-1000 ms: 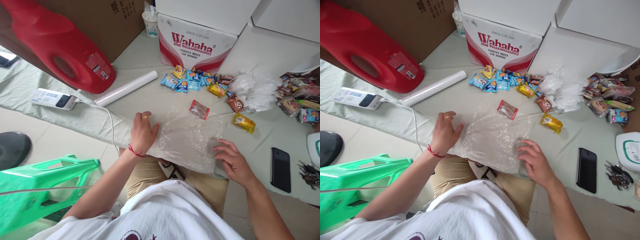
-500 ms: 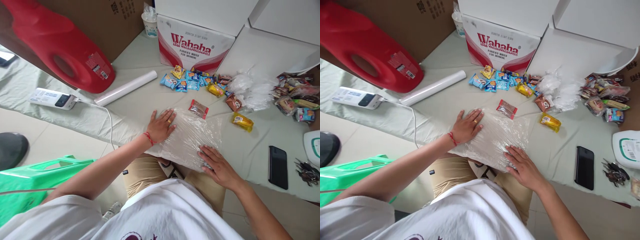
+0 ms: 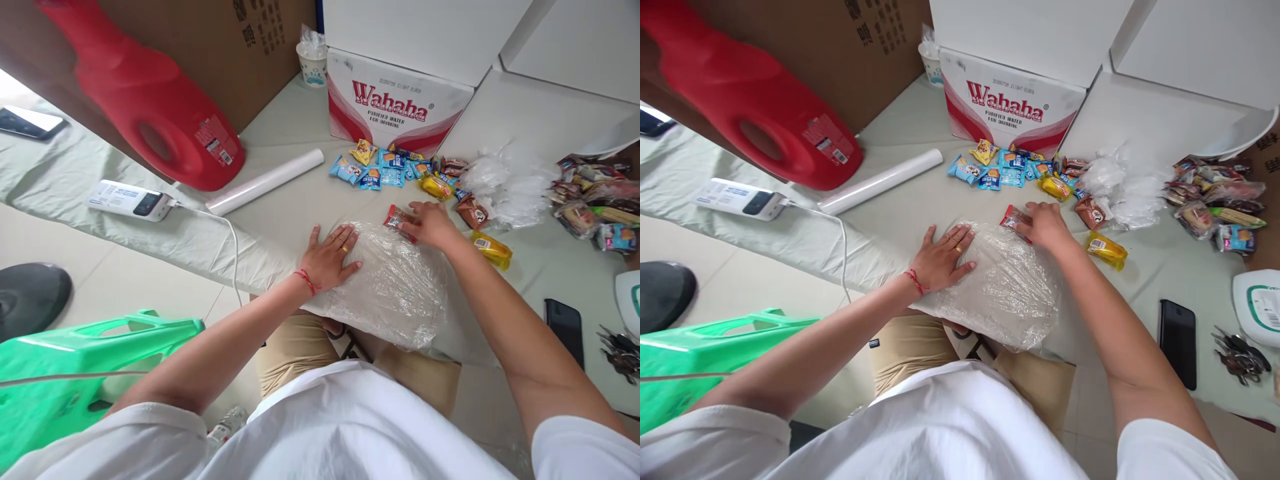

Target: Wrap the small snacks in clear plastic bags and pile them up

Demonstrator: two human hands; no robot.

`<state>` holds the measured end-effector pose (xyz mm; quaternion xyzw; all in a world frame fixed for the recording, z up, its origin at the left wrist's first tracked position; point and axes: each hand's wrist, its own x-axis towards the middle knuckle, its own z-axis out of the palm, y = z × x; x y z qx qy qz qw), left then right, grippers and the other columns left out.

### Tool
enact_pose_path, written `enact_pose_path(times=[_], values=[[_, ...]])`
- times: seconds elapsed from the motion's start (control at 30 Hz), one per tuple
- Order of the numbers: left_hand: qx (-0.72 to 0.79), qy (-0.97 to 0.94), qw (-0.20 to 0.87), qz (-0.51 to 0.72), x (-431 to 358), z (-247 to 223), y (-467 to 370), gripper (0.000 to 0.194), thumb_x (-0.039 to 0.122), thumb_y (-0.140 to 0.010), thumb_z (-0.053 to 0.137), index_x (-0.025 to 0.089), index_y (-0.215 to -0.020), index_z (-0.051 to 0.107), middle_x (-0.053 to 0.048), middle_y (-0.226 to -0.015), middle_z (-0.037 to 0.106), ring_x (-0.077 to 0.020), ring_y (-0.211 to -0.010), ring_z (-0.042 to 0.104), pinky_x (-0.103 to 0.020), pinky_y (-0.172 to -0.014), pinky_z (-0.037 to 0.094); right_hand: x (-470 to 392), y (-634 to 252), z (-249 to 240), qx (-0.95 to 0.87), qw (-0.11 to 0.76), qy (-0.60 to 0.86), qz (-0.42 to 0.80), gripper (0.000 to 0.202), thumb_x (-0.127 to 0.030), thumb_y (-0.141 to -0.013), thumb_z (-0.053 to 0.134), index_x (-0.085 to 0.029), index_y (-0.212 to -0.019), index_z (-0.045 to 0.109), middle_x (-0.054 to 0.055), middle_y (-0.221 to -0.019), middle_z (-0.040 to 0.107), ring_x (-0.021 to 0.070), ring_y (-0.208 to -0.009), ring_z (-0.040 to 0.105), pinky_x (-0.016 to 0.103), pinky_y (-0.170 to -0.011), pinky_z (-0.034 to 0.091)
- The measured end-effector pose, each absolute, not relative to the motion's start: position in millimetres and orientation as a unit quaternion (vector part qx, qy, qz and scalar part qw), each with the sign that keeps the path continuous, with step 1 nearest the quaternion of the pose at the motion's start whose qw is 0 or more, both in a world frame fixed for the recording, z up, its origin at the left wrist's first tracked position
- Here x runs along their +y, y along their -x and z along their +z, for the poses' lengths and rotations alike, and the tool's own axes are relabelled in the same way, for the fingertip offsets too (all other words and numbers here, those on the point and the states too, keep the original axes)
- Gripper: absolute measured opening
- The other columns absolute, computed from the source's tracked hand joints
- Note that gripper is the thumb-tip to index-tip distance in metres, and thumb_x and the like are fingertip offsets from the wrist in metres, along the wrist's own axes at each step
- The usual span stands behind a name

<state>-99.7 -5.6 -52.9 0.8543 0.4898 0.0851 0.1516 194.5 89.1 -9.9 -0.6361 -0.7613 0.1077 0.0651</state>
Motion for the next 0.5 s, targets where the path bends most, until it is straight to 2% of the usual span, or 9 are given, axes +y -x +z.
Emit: enact_pose_path(times=[0.07,0.13,0.2,0.27,0.4,0.5], values=[[0.493,-0.855,0.143,0.071,-5.7,-52.3,99.7,0.074,0.06,-0.105,0.039,0.023,-0.169,0.03,-0.014,-0.175,0.028,-0.0358,-0.162,0.03,-0.073,-0.128,-0.002,98.9,-183.1,-11.6,-0.765,0.009,0.634,0.115,0.049,-0.051,-0.078,0.082,-0.015,-0.111,0.075,0.016,-0.108,0.069,0.0351,-0.11,0.058,0.044,-0.096,0.046],[0.497,-0.856,0.133,0.052,-5.8,-51.3,99.7,0.075,0.061,-0.106,0.036,0.022,-0.169,0.028,-0.013,-0.176,0.026,-0.0357,-0.162,0.028,-0.073,-0.129,0.001,103.3,-183.3,-8.0,-0.747,-0.049,0.652,0.117,0.04,-0.051,-0.079,0.079,-0.017,-0.1,0.074,0.015,-0.104,0.069,0.0326,-0.105,0.06,0.039,-0.09,0.047],[0.497,-0.858,0.126,0.041,-5.8,-50.4,99.7,0.075,0.061,-0.106,0.033,0.022,-0.17,0.027,-0.011,-0.176,0.024,-0.035,-0.163,0.027,-0.073,-0.129,0.004,106.3,-194.2,-1.5,-0.715,-0.076,0.685,0.12,0.034,-0.049,-0.084,0.073,-0.018,-0.1,0.073,0.013,-0.102,0.07,0.0291,-0.098,0.062,0.036,-0.085,0.047],[0.495,-0.859,0.122,0.041,-5.8,-50.2,100.1,0.075,0.062,-0.106,0.032,0.024,-0.17,0.026,-0.01,-0.177,0.024,-0.0344,-0.163,0.027,-0.072,-0.13,0.005,109.3,-209.4,5.0,-0.681,-0.067,0.723,0.096,0.034,-0.046,-0.089,0.068,-0.016,-0.105,0.074,0.015,-0.106,0.071,0.0293,-0.098,0.063,0.038,-0.087,0.048],[0.491,-0.861,0.121,0.053,-5.9,-51.3,101.0,0.073,0.062,-0.106,0.033,0.026,-0.17,0.028,-0.01,-0.176,0.025,-0.0345,-0.162,0.028,-0.072,-0.13,0.005,119.7,-218.6,11.6,-0.658,-0.011,0.753,-0.006,0.044,-0.041,-0.093,0.063,-0.013,-0.125,0.071,0.023,-0.127,0.066,0.0383,-0.116,0.061,0.048,-0.095,0.049],[0.491,-0.861,0.121,0.059,-6.2,-51.7,101.5,0.073,0.062,-0.106,0.033,0.025,-0.169,0.03,-0.01,-0.176,0.025,-0.0345,-0.162,0.029,-0.071,-0.13,0.005,140.9,-194.1,9.1,-0.67,0.037,0.741,0.016,0.035,-0.037,-0.097,0.056,-0.016,-0.121,0.073,0.02,-0.123,0.07,0.0365,-0.117,0.064,0.047,-0.097,0.05]])
